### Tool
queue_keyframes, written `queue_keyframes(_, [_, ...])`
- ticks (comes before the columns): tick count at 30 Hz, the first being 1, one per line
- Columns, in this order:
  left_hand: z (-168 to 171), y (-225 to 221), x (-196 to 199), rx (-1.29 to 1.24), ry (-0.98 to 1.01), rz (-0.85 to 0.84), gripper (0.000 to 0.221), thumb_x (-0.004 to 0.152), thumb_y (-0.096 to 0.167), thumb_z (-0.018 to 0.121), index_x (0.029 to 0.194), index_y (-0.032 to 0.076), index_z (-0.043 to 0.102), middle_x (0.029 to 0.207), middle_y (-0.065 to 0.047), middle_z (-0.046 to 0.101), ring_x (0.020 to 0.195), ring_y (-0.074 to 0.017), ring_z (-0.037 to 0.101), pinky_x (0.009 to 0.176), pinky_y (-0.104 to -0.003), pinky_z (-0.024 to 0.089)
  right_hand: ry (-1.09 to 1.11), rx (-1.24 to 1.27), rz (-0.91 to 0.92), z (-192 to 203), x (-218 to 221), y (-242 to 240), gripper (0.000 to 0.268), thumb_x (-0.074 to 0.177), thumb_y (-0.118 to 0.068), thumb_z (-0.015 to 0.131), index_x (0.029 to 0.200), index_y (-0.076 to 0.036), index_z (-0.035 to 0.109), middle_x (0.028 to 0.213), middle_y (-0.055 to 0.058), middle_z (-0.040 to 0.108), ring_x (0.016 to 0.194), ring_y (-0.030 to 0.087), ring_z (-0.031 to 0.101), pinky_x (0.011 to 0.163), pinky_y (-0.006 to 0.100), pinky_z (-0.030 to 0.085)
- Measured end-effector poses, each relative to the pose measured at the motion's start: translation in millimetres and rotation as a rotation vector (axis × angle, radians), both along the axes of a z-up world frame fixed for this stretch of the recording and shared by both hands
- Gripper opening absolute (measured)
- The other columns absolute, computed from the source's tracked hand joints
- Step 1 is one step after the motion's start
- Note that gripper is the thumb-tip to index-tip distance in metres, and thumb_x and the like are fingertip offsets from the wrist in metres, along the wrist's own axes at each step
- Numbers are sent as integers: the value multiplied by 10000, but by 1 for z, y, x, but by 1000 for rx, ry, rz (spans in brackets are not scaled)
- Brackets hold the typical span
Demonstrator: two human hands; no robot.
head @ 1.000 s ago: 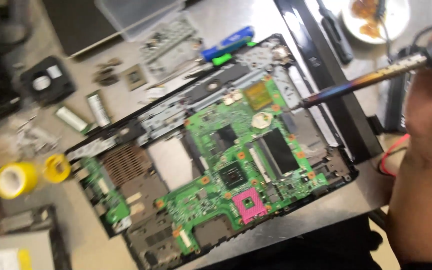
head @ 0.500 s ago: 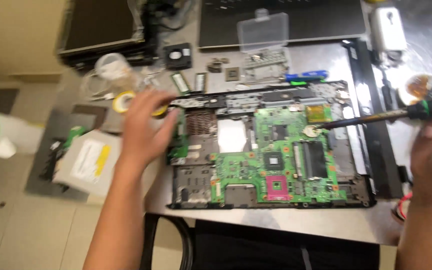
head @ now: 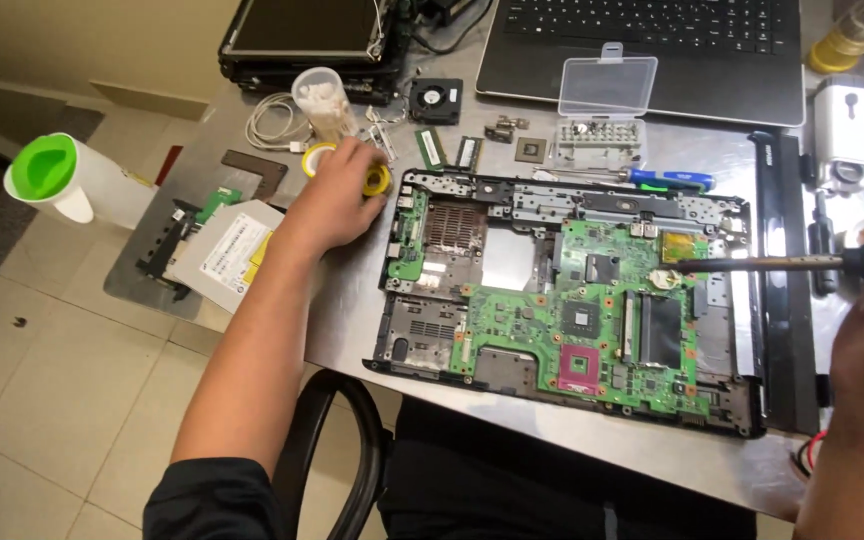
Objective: Repairing a laptop motherboard by soldering components and testing circuits with a multimeter.
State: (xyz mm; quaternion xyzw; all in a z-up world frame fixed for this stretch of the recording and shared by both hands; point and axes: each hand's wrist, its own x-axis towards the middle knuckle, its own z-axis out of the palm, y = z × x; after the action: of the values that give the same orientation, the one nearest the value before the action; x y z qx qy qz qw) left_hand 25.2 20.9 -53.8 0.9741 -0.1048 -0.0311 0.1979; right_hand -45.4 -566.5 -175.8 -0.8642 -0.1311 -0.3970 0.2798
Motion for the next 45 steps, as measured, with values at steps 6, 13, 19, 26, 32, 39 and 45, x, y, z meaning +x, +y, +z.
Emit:
queue_keyframes(6, [27,-16,-28,-192,-55,212,420,847,136,713,1229,68,553,1316,-126,550,1118,-273,570,974,-424,479,420,1001,282,115,-42,97,284,1154,-459,510,1311,-222,506,1300,-56,585,736,79,619,640,136,559])
queue_keyframes(13, [29,-43,-98,-980,-257,353,395,930,151,423,1301,73,538,1350,-161,540,1093,-250,549,827,-365,525,244,971,317,137,-47,144,204,1065,59,495,1173,-90,408,1133,193,636,741,316,680,606,294,572])
queue_keyframes(19, [-22,-48,-120,-675,-357,292,400,947,154,414,1289,37,584,1269,-168,584,1111,-269,584,907,-381,511,110,787,280,133,-42,153,190,1120,46,520,1188,-40,364,1099,263,596,734,372,667,552,361,558])
queue_keyframes(26, [-29,-48,-121,-517,-496,309,455,929,80,500,1373,22,580,1280,-174,452,1241,-326,506,1104,-436,404,170,784,262,137,-45,155,210,1121,26,531,1175,-61,347,1090,259,635,678,401,697,517,343,556])
queue_keyframes(32, [-59,-36,-110,-244,-599,302,515,857,18,569,1364,43,654,1295,-191,493,1219,-414,454,1067,-537,309,41,919,136,146,-45,119,183,1146,-188,583,1189,-89,436,1143,206,687,678,295,688,545,296,551])
queue_keyframes(39, [-103,-7,-98,-100,-609,223,572,835,82,563,1387,99,715,1362,-191,623,1281,-395,555,1097,-562,316,-225,1172,-21,180,-38,-15,143,1096,-261,601,1147,-178,496,1134,119,715,722,236,718,638,272,527])
queue_keyframes(45, [-132,5,-81,97,-741,299,440,924,101,645,1303,72,867,1223,-160,797,1080,-345,733,1027,-437,580,-351,1053,-136,188,4,-111,116,1048,-130,597,1109,-182,514,1099,129,772,695,237,781,562,241,590])
